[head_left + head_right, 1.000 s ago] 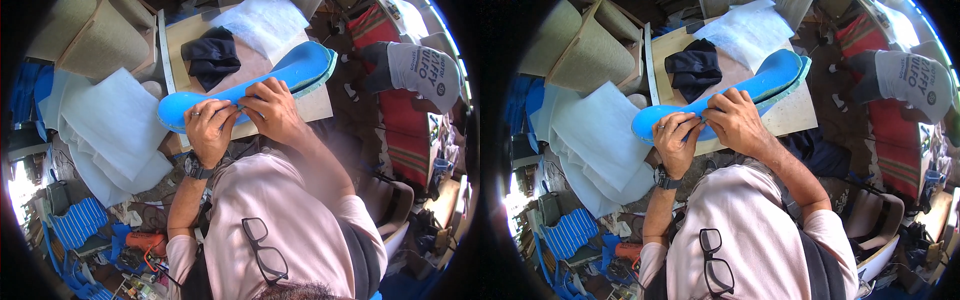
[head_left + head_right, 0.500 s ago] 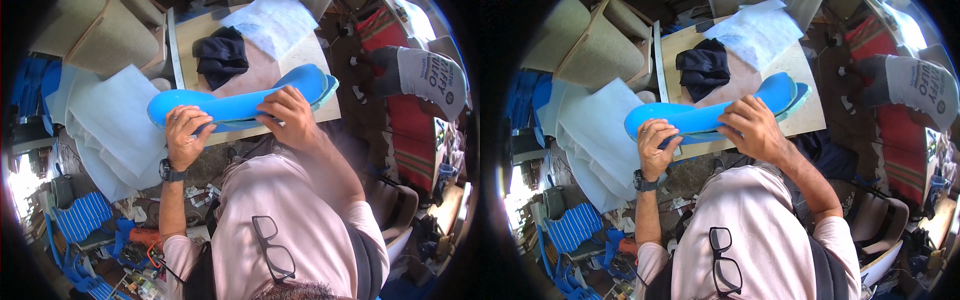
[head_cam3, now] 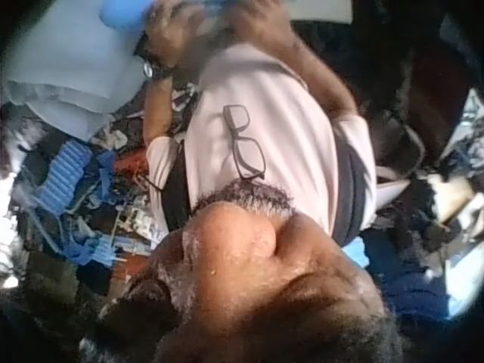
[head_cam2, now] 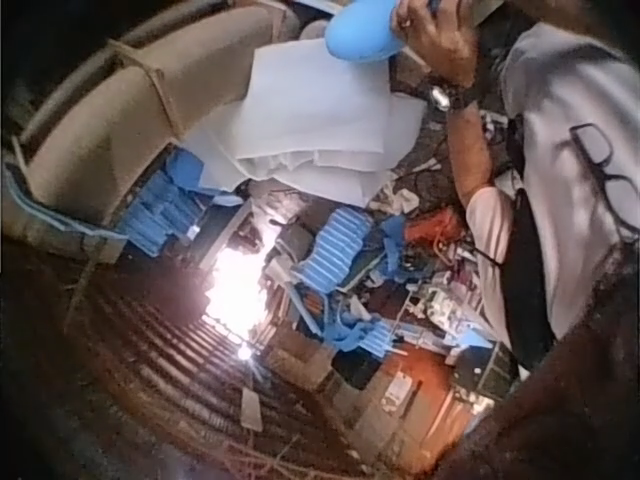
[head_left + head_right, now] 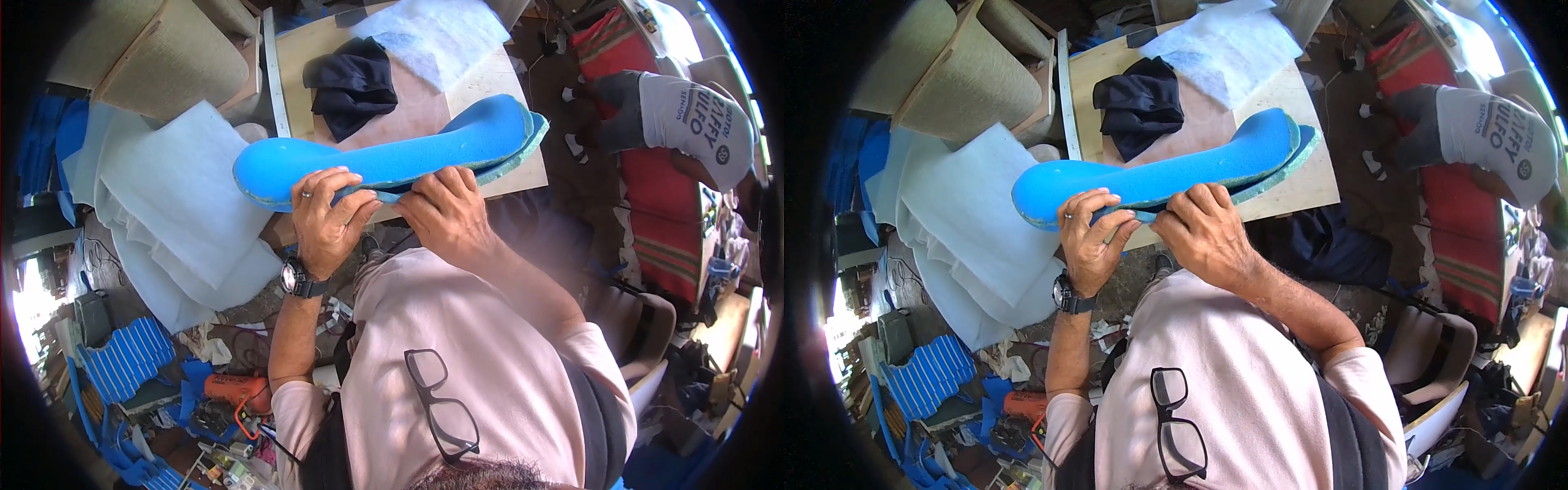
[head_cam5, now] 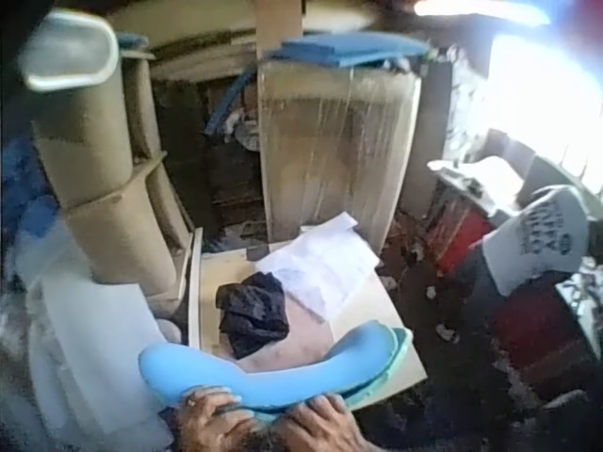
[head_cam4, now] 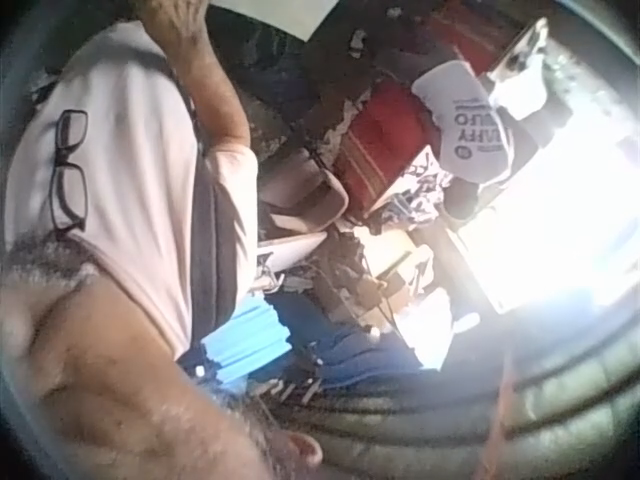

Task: Applying and adjusting foam padding onto a blue plastic chair shell.

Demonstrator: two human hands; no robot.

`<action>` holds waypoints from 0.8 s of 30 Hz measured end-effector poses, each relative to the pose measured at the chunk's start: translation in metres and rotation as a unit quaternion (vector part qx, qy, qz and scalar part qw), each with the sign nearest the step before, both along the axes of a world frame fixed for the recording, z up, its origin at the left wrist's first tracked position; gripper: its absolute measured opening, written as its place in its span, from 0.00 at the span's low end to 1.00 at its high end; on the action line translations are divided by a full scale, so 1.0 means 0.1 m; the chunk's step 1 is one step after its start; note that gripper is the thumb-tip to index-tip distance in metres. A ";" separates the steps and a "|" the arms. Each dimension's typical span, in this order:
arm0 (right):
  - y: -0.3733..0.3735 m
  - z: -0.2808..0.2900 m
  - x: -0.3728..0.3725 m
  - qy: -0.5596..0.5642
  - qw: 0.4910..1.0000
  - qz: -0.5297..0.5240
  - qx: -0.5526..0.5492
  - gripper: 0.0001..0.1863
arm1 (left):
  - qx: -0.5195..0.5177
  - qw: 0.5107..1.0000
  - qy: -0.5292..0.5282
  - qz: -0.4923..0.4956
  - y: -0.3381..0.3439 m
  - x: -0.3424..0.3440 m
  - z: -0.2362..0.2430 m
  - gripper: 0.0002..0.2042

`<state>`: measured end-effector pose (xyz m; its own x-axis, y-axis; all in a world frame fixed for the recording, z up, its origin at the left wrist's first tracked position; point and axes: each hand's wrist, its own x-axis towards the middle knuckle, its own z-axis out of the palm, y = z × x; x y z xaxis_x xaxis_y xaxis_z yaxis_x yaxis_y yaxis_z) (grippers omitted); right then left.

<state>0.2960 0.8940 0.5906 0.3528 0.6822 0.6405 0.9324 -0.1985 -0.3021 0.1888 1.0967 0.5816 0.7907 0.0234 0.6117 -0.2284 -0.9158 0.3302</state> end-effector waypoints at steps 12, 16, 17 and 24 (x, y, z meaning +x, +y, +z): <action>0.08 0.09 0.22 0.058 0.998 0.009 -0.020 0.14 | 0.009 1.000 0.024 0.017 -0.05 0.16 0.11 0.11; 0.20 0.02 0.30 0.009 0.998 0.039 -0.053 0.10 | 0.055 0.998 -0.031 -0.008 0.00 0.26 0.00 0.08; 0.22 0.02 0.31 -0.020 0.997 0.033 -0.069 0.11 | 0.065 0.997 -0.038 0.006 0.00 0.28 -0.02 0.08; -0.13 0.19 0.49 0.154 0.984 0.086 -0.013 0.14 | 0.009 1.000 0.000 0.004 -0.10 0.19 0.06 0.13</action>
